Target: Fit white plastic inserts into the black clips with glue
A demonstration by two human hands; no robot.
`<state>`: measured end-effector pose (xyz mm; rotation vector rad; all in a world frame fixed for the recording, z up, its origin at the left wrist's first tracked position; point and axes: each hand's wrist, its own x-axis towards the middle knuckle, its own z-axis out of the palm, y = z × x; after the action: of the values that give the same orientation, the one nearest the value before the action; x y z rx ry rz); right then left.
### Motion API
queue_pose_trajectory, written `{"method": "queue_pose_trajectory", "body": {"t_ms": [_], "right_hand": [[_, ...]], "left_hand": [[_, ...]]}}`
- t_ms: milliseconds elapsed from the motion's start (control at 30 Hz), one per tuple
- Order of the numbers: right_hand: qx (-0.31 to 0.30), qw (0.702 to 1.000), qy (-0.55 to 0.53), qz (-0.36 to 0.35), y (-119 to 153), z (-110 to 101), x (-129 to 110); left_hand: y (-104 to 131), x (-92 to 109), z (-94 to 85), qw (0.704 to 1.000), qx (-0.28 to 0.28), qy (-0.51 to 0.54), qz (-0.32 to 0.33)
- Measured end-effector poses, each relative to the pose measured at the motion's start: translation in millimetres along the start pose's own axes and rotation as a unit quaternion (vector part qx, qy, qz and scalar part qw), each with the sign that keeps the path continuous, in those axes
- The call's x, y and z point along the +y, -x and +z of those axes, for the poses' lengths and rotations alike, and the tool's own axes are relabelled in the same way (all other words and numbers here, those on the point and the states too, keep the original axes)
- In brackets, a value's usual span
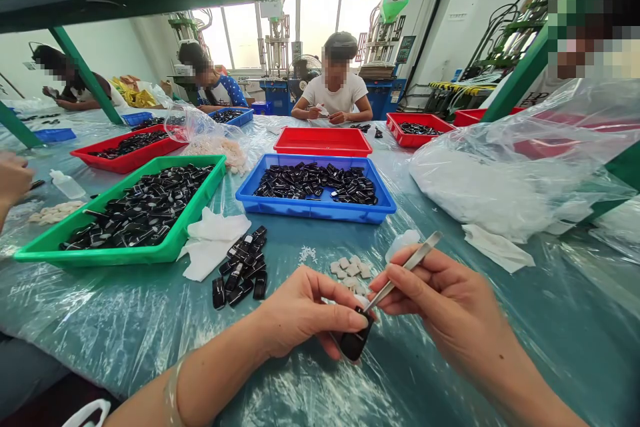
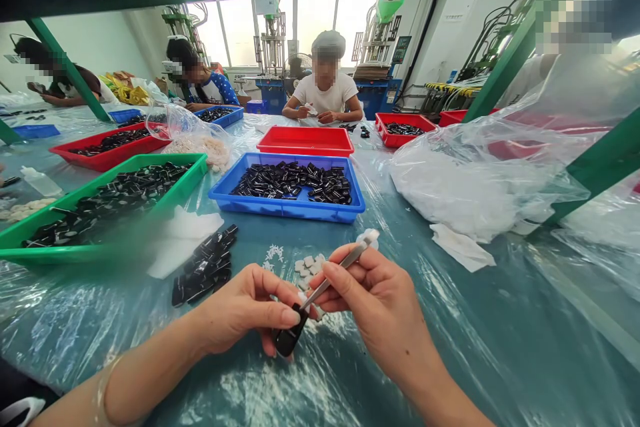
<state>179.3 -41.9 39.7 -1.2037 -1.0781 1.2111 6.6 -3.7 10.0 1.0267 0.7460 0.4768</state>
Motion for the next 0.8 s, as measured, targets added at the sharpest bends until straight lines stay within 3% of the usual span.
{"method": "queue_pose_trajectory", "body": {"t_ms": [367,800], "right_hand": [[0.030,0.999,-0.012,0.000,3.4,8.8,1.6],[0.023,1.000,0.003,-0.001,3.3,8.8,1.9]], "left_hand": [[0.8,-0.3,1.6,1.000,0.002,0.009,-0.008],[0.0,-0.4,3.0,1.000,0.007,0.000,-0.012]]}}
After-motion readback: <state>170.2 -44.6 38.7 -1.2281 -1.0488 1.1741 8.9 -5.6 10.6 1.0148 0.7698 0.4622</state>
